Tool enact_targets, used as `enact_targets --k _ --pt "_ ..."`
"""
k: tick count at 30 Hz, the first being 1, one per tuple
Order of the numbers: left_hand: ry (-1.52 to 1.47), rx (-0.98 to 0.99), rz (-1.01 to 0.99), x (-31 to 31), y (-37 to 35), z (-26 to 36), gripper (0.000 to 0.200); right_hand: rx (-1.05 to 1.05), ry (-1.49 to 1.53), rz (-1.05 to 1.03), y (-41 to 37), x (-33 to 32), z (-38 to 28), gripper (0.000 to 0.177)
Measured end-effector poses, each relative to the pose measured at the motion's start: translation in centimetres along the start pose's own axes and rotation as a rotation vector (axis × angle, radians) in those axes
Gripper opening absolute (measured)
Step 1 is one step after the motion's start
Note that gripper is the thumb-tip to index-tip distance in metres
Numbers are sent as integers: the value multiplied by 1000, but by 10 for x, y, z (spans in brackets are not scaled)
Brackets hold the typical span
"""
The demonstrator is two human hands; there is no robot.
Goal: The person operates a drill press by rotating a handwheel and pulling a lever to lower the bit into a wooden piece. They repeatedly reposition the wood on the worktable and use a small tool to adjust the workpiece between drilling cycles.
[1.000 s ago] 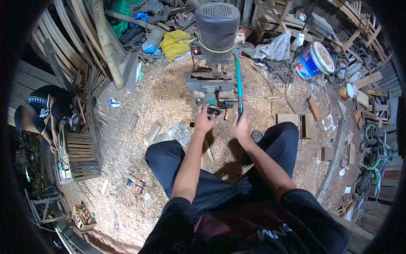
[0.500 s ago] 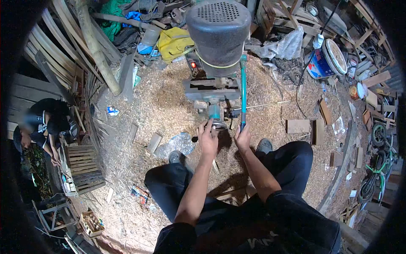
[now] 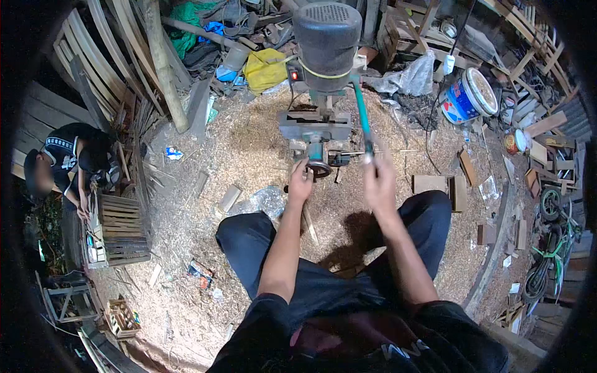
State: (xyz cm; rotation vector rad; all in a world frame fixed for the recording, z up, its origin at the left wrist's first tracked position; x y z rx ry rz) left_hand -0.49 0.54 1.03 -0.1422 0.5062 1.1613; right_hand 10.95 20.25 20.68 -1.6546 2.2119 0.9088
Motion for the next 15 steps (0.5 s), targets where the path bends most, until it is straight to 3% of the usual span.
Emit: enact_targets --k 2,3,6,7,9,11,12,15 --pt "2 46 -5 0 -3 -20 39 -125 237 142 40 -42 -56 29" --pt "69 28 41 -9 -7 -15 36 -225 213 160 71 -66 -78 30" --pt "151 -222 130 -8 -23 -65 38 -326 147 183 153 -102 -112 39" --pt "184 -323 122 -13 -29 -70 40 -402 84 528 179 -102 -122 36" --pt "173 -520 61 -20 -36 -76 46 -466 10 713 209 -103 -122 44" --pt "-35 -769 -82 -22 -44 -81 56 -443 -10 388 223 -118 -88 52" --pt "-175 -931 -165 -22 -48 -83 62 -436 282 212 224 -112 -80 47" --pt "174 -805 -19 -3 -48 -155 61 -171 393 156 201 -97 -52 55"
Point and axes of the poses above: each hand's wrist, its own y-axis towards the middle knuckle, its own x-axis out of the palm, z = x × y, the point moved 5 cm from there along y, towards the middle knuckle, and after that the axes turned 14 degrees about -z, right-handed, at the moved point
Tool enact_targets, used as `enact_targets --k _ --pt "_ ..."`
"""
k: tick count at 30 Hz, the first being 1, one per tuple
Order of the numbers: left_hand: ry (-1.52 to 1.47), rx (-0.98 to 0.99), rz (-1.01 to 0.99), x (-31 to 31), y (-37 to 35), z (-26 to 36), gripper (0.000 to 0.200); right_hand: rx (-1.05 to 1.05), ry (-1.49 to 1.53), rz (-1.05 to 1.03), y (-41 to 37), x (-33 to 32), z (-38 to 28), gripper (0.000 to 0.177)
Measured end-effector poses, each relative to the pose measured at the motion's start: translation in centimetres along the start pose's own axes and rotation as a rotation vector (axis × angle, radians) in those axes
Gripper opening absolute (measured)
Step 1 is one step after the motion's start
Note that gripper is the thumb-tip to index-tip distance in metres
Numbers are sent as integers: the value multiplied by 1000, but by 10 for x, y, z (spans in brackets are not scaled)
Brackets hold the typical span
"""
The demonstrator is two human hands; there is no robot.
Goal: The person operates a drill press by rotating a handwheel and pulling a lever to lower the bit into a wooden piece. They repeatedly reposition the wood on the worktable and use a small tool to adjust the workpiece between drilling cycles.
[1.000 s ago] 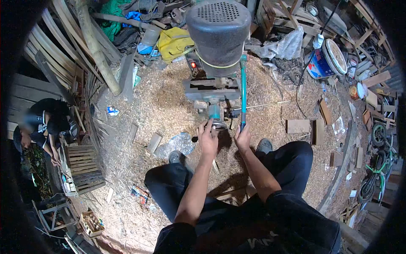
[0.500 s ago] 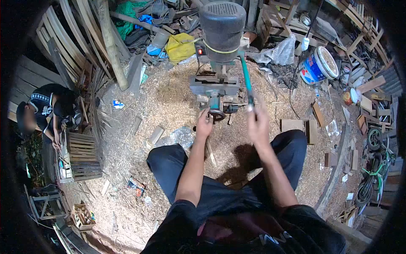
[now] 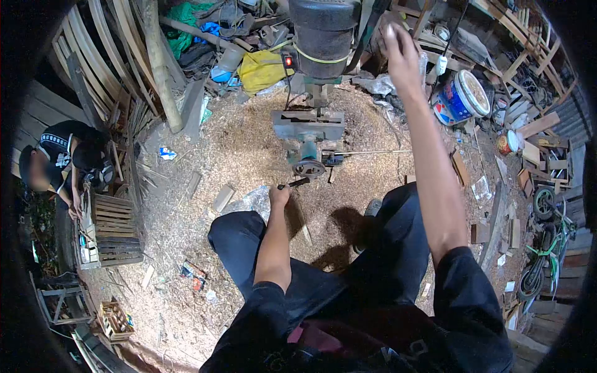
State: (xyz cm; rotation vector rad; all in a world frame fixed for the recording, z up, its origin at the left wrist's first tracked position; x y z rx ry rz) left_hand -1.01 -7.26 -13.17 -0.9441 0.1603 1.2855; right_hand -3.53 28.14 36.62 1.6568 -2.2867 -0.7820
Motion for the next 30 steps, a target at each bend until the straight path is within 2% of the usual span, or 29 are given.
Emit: enact_targets --k 1,4,5,7,11,14,15,16,17,18,19,20,21,24,25,27,30 --pt "89 30 93 10 12 -10 59 -4 -125 -11 -8 -3 23 57" --pt "-363 143 -316 28 39 -18 39 97 -255 -21 -37 -4 61 58" --pt "-172 116 -274 4 -3 20 31 150 -195 -10 -41 -6 70 57" --pt "-193 194 -264 3 -5 25 32 254 -71 11 -45 -6 83 55" --pt "-366 209 -267 14 5 5 30 197 -89 35 -22 -3 69 55" --pt "-624 230 -386 23 -8 19 28 -29 -207 100 6 -7 37 61" --pt "-726 244 -438 22 -20 30 28 -87 -115 77 25 -10 34 66" --pt "-620 280 -402 16 -33 38 28 -143 -19 54 41 -12 31 71" --pt "-512 321 -361 8 -44 51 27 -149 195 137 52 -6 16 72" --pt "-401 362 -322 -2 -56 64 27 -52 304 17 67 -3 5 70" --pt "-496 177 -329 -10 -69 68 31 48 409 -103 79 -2 -3 69" --pt "-493 177 -299 -12 -64 64 32 149 510 -223 84 1 -9 68" --pt "-492 173 -271 -10 -54 52 34 -44 247 -4 83 2 -26 76" --pt "-375 221 -149 -6 -45 38 40 107 286 -127 78 1 -32 77" --pt "-312 207 -140 -8 -43 35 41 203 162 26 74 -5 -27 79" --pt "-228 222 -110 -12 -47 39 41 216 169 -44 45 -2 -15 71" --pt "-216 306 15 -7 -44 52 37 152 165 -17 -23 7 -8 68"
Point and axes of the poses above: each hand's wrist, its own y-axis towards the middle knuckle, its own x-axis out of the palm, z = x × y, the point moved 5 cm from there along y, towards the middle knuckle, and after that the axes turned 14 degrees about -z, right-handed, at the moved point
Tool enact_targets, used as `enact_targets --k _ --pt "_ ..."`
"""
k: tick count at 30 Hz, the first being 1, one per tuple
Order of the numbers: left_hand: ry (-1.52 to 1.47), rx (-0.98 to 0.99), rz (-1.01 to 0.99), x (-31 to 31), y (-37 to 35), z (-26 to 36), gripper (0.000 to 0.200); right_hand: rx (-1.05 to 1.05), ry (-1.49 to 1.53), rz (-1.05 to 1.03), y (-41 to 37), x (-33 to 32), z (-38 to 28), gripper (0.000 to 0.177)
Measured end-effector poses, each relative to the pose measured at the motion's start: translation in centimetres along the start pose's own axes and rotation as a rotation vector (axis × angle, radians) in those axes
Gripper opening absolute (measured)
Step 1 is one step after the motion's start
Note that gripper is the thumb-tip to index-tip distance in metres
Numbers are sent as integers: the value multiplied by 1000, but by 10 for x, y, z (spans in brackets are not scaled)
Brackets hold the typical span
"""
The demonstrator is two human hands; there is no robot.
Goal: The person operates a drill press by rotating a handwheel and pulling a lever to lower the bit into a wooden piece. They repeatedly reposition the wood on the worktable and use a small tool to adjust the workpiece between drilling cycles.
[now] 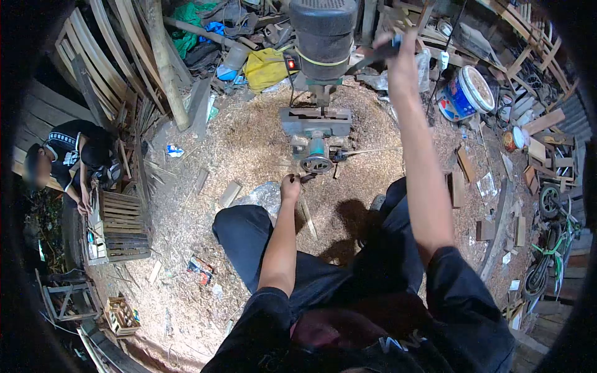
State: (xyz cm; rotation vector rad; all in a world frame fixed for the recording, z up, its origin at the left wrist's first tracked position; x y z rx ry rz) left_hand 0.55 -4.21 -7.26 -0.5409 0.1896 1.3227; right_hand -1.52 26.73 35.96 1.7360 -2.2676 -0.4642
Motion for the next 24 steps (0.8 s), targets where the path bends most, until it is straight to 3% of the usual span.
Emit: enact_targets --k 2,3,6,7,10,11,13,15,16,18,19,20,21,23,24 --pt "-23 58 149 15 11 -16 35 -132 25 4 -43 8 16 63" --pt "-72 101 17 12 9 0 42 -165 -6 -44 -65 7 28 59" --pt "166 473 72 17 9 39 51 -337 -125 -97 -121 18 39 56" --pt "185 466 23 21 9 47 54 -394 -42 -52 -128 20 37 46" --pt "270 452 -93 26 -2 78 60 -327 -222 -98 -124 17 33 52" --pt "310 447 -100 27 -4 83 61 -261 -198 -122 -119 14 30 67" --pt "369 367 -183 29 4 83 65 98 -162 -199 -99 -2 14 70" --pt "245 240 -319 23 4 99 66 474 -205 -231 -80 -4 -2 75" --pt "186 164 -393 22 -3 97 67 524 -454 -336 -68 6 -17 75" --pt "260 417 -264 24 -2 91 66 594 -948 -539 -47 36 -36 78" --pt "306 504 -181 27 -7 91 66 440 -1173 -504 -46 54 -43 81" --pt "345 590 -91 30 -4 91 66 519 -1119 -479 -42 54 -43 81" --pt "479 908 80 49 10 56 66 610 -1061 -460 -42 52 -43 81" --pt "369 801 50 48 12 64 67 835 -900 -545 -46 49 -43 68" --pt "318 743 20 46 5 72 68 681 -1036 -530 -45 45 -38 62"
Point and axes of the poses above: each hand's wrist, its own y-axis towards the middle knuckle, its own x-axis out of the palm, z = x × y, the point moved 5 cm from there along y, towards the middle knuckle, and after that the axes turned 14 degrees about -z, right-handed, at the moved point
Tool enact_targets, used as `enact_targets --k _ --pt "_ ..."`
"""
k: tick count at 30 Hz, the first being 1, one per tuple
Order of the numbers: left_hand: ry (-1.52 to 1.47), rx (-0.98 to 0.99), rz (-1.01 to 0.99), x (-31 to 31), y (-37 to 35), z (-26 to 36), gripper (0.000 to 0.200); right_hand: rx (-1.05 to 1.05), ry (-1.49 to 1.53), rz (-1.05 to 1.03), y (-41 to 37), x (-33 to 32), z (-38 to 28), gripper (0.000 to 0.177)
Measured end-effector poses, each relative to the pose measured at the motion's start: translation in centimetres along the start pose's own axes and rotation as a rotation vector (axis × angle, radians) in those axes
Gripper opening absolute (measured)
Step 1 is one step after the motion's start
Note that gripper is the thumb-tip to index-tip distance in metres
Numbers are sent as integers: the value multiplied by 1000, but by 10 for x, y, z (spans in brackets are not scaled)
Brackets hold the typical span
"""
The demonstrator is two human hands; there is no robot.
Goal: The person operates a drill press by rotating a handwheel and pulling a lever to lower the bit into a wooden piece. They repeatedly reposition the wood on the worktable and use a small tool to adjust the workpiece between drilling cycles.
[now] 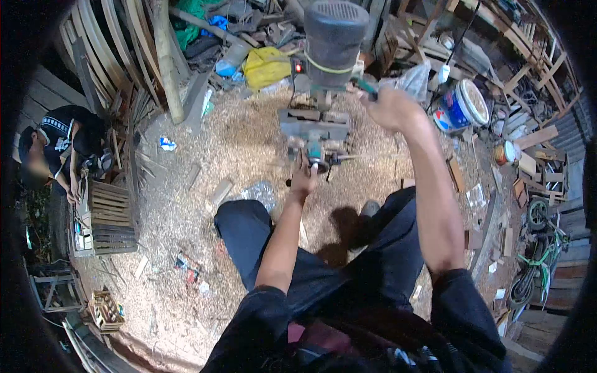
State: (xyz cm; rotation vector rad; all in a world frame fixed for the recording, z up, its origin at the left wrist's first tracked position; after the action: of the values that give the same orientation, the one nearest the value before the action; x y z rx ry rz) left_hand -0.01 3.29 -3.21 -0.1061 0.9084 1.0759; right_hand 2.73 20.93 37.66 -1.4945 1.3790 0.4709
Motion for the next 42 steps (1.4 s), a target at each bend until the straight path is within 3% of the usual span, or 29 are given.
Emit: enact_targets --k 1,2,3,4,6,9,12,13,14,22,25,29,30,38,39,42 --pt "-180 -145 -37 -14 1 15 68 -71 -128 117 5 7 9 57" --pt "-169 -174 -69 -13 -3 14 68 -152 -260 246 5 7 7 52" --pt "-156 -196 -99 -12 -3 12 68 -72 -199 276 -2 9 8 36" --pt "-143 -212 -126 -11 -1 10 69 -51 -189 299 -6 24 15 33" --pt "-127 -96 -49 -16 11 9 65 -14 -165 354 -4 67 35 28" --pt "-52 -32 34 -15 6 13 54 10 -96 303 -18 95 39 32" --pt "-322 -388 -265 -9 9 1 54 -72 153 410 -4 190 88 46" --pt "-310 -416 -320 -8 10 -5 55 -100 226 472 -1 219 98 51" --pt "-291 -401 -287 -11 10 -1 55 -110 253 497 21 253 119 55" --pt "-241 -375 -240 -24 4 27 68 -90 195 642 64 314 145 57" --pt "-227 -370 -233 -22 6 29 72 -23 363 582 97 352 170 55" --pt "-273 -396 -281 -20 -7 28 75 -141 214 766 122 374 184 53" --pt "-274 -392 -287 -18 6 25 76 82 450 490 135 383 193 52" --pt "-193 -310 -334 -23 4 23 90 -60 523 509 114 369 183 50" --pt "-148 -308 -335 -22 3 20 92 -21 556 436 89 339 163 50" --pt "-220 -284 -354 -18 1 12 93 -138 414 579 44 289 133 49"
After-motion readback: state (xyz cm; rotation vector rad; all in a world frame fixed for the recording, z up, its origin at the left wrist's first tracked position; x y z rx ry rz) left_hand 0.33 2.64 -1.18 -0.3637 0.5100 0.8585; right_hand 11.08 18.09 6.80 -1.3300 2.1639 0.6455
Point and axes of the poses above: each hand's wrist, its own y-axis towards the middle knuckle, its own x-axis out of the palm, z = x × y, the point moved 5 cm from there along y, towards the middle knuckle, and after that the axes turned 14 degrees about -z, right-handed, at the moved point
